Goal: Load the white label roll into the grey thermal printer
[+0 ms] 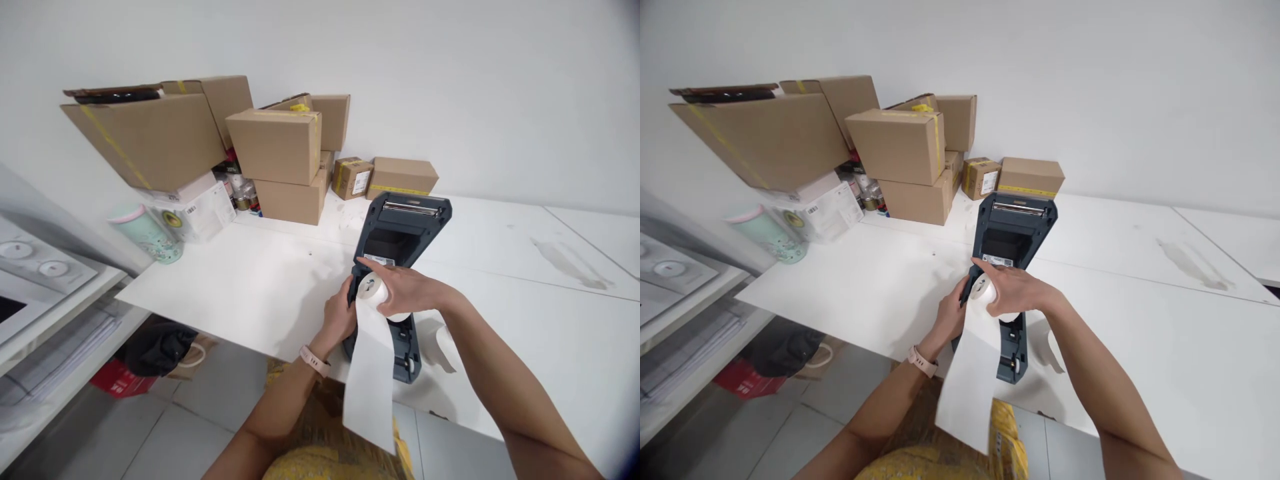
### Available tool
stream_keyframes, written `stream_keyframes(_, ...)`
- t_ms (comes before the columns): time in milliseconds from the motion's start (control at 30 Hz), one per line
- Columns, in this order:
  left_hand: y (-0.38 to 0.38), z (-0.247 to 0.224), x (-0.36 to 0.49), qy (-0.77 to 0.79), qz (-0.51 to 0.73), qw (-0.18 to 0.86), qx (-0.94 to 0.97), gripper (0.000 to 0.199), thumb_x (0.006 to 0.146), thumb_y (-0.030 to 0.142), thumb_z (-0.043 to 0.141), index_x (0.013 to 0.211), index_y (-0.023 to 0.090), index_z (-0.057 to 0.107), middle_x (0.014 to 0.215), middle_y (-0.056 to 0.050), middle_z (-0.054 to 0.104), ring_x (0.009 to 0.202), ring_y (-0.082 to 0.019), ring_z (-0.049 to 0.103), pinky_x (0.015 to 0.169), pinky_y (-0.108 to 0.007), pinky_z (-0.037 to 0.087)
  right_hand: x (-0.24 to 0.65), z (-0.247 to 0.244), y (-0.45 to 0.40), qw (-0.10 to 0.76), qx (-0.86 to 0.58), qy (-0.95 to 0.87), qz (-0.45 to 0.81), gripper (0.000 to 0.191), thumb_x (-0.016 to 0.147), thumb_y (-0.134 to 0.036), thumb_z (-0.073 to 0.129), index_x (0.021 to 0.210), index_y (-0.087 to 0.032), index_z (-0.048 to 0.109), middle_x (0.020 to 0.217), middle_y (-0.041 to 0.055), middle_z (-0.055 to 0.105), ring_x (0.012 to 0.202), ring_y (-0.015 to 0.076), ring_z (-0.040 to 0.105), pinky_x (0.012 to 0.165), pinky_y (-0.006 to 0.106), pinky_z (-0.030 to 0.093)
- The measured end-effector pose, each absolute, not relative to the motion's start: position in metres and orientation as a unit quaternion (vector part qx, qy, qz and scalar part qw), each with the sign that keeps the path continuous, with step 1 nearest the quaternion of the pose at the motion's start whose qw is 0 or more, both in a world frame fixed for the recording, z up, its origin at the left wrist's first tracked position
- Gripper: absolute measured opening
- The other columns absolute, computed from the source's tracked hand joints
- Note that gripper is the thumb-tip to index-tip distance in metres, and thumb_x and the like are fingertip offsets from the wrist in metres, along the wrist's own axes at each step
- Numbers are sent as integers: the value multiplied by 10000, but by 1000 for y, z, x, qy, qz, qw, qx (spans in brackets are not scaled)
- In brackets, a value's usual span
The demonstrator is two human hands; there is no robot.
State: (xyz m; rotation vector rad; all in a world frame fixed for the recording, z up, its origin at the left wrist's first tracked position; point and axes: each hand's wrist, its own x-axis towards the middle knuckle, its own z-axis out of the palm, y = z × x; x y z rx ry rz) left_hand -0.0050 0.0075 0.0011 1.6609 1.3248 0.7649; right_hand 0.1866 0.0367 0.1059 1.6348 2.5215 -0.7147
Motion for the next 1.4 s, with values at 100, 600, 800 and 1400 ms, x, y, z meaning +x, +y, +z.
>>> stream_keyframes(100, 7, 3, -5, 539, 296, 424, 665, 683, 931, 267, 481, 1604, 213, 378, 1545, -94, 574, 1339, -333, 608, 1104, -422, 474, 185, 106, 44, 73, 508, 828, -226, 1175, 681, -345, 720, 1682, -227, 116, 1377, 186, 641, 1278, 411, 609, 1016, 486, 507)
stream_keyframes(600, 5, 10, -5, 556, 252, 403, 682, 769, 923, 147, 409, 1663, 175, 202, 1320, -159, 707, 1128, -342, 693, 974, -449, 522, 186, 68, 53, 69, 470, 856, -206, 1071, 725, -489, 741, 1659, -253, 273, 1097, 120, 752, 1013, 352, 701, 832, 430, 567)
stream_keyframes(800, 6, 6, -4, 548, 289, 420, 663, 729, 909, 138, 442, 1626, 194, 321, 1367, -129, 698, 1161, -307, 695, 1042, -431, 508, 197, 38, 41, -9, 489, 856, -169, 865, 905, -528, 591, 1652, -213, 291, 1246, 170, 736, 1072, 357, 716, 883, 457, 570)
stream_keyframes(1400, 14, -9, -4, 464, 435, 480, 604, 753, 974, 335, 580, 1634, 208, 240, 1741, -125, 218, 1612, -275, 220, 1306, -452, 241, 142, -20, -129, -377, 517, 769, 21, 452, 973, -180, 597, 1406, -308, 617, 1358, 42, 719, 1269, 282, 679, 1045, 533, 571)
